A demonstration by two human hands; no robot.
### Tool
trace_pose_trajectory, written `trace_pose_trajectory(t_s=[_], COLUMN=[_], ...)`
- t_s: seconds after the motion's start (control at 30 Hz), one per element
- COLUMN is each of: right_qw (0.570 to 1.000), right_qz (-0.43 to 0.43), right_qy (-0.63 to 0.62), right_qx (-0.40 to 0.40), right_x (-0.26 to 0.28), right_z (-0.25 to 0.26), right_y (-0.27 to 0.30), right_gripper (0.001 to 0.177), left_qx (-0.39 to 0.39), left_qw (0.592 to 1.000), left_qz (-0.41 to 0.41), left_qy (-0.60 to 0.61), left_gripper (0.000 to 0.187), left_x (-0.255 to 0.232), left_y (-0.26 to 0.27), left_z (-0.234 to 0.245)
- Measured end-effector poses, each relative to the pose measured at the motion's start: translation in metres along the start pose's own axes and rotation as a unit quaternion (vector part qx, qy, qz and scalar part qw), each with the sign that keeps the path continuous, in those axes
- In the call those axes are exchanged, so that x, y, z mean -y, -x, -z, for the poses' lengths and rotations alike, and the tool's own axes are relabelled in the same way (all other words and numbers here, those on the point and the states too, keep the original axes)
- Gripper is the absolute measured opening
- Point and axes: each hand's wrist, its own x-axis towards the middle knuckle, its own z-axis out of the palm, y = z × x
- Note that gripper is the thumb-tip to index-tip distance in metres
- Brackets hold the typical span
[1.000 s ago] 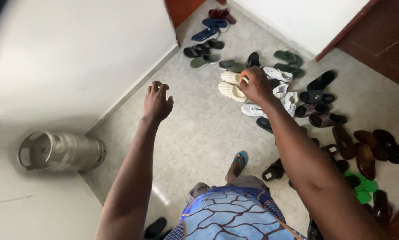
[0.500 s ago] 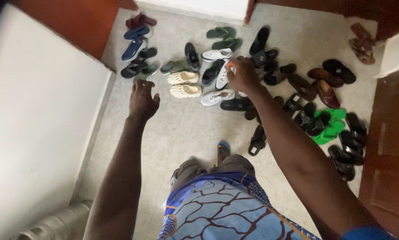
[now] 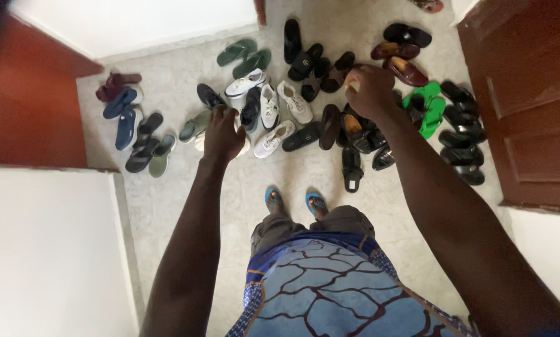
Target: The person organizes scattered footwear by picking up sandals from a pile on the floor and placing them in a row along the wall.
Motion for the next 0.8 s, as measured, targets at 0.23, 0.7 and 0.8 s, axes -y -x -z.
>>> trace_pose_trajectory(t_s=[0.23,0.7,0.8], right_qw=[0.995,0.961,0.976], right_qz=[-0.084,-0.256,-0.209], right_qy=[-0.020,-0.105,-0.055], right_qx=[-0.052,-0.008,-0.006], right_x=[-0.010,-0.166,-0.230], right_z=[0.004,-0.015,-0.041], right_y=[0.047,0.068,0.043], right_gripper=[0.010,0.012,0.010], left_qx=[0.062,0.130,0.139], left_qw=[0.995,0.983,0.984], left_qz=[-0.047,-0.126,-0.106], left_qy=[0.057,0.035,0.036], left_gripper=[0.057,0.037,0.040], left_x=[0.010,-0.014,-0.021], left_y=[-0.044,-0.163,-0.194], left_z=[-0.027,-0.113,-0.127])
